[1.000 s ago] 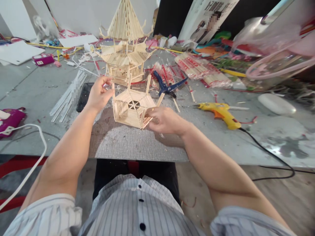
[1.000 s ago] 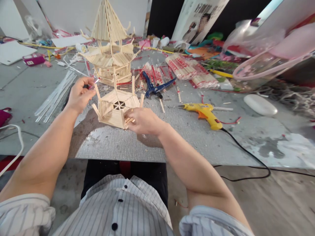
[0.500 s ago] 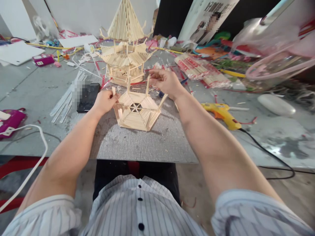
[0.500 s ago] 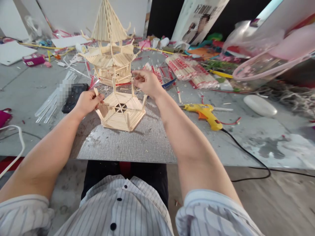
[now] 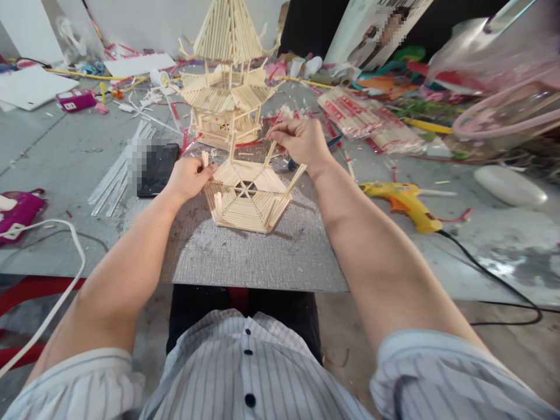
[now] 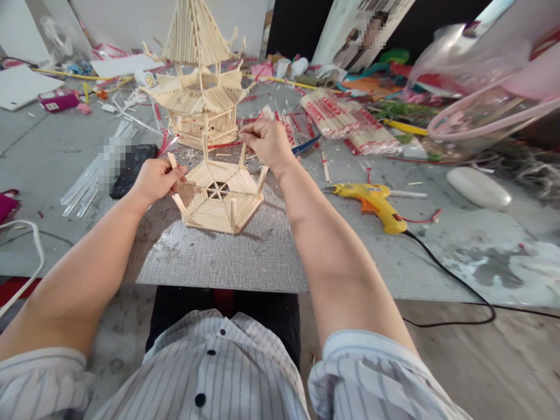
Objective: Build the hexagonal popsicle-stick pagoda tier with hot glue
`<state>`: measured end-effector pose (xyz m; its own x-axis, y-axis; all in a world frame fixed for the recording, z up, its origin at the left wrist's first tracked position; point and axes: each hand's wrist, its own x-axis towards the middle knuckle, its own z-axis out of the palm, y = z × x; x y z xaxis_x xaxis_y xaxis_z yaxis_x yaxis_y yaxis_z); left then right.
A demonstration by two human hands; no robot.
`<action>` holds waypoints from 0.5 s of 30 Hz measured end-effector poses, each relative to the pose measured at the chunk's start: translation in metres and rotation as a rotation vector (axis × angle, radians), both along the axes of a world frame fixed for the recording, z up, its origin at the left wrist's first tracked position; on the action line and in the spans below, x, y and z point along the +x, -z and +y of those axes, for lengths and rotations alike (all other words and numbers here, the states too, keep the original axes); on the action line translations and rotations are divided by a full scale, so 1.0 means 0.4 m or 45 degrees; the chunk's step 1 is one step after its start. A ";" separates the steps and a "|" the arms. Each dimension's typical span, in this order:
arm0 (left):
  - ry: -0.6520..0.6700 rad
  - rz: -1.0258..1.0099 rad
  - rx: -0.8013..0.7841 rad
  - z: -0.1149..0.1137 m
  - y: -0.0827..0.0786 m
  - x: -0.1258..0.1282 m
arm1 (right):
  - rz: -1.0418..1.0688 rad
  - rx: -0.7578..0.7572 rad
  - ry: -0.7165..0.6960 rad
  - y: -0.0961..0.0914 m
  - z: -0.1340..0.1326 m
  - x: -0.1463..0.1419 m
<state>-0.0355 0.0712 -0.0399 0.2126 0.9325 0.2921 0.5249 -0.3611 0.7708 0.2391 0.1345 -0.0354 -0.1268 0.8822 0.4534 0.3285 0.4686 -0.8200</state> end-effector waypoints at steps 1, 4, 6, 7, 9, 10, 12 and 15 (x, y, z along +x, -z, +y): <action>-0.009 0.007 -0.004 -0.001 -0.001 0.000 | -0.005 0.011 0.003 0.001 0.000 -0.001; -0.022 0.015 -0.017 -0.003 -0.003 0.003 | -0.011 0.038 0.032 0.006 0.004 -0.006; -0.028 0.014 -0.024 -0.004 -0.005 0.004 | -0.007 0.044 0.045 0.009 0.007 -0.009; -0.033 0.017 -0.030 -0.004 -0.005 0.004 | -0.004 0.044 0.044 0.011 0.009 -0.010; -0.037 0.027 -0.037 -0.004 -0.004 0.004 | -0.002 0.039 0.032 0.012 0.011 -0.011; -0.032 0.030 -0.036 -0.002 -0.003 0.003 | -0.006 0.032 0.027 0.012 0.011 -0.011; -0.010 0.019 -0.013 0.000 -0.001 0.001 | -0.025 0.016 0.027 0.011 0.011 -0.011; 0.008 0.012 0.018 0.004 0.002 -0.001 | -0.048 0.027 0.029 0.008 0.008 -0.010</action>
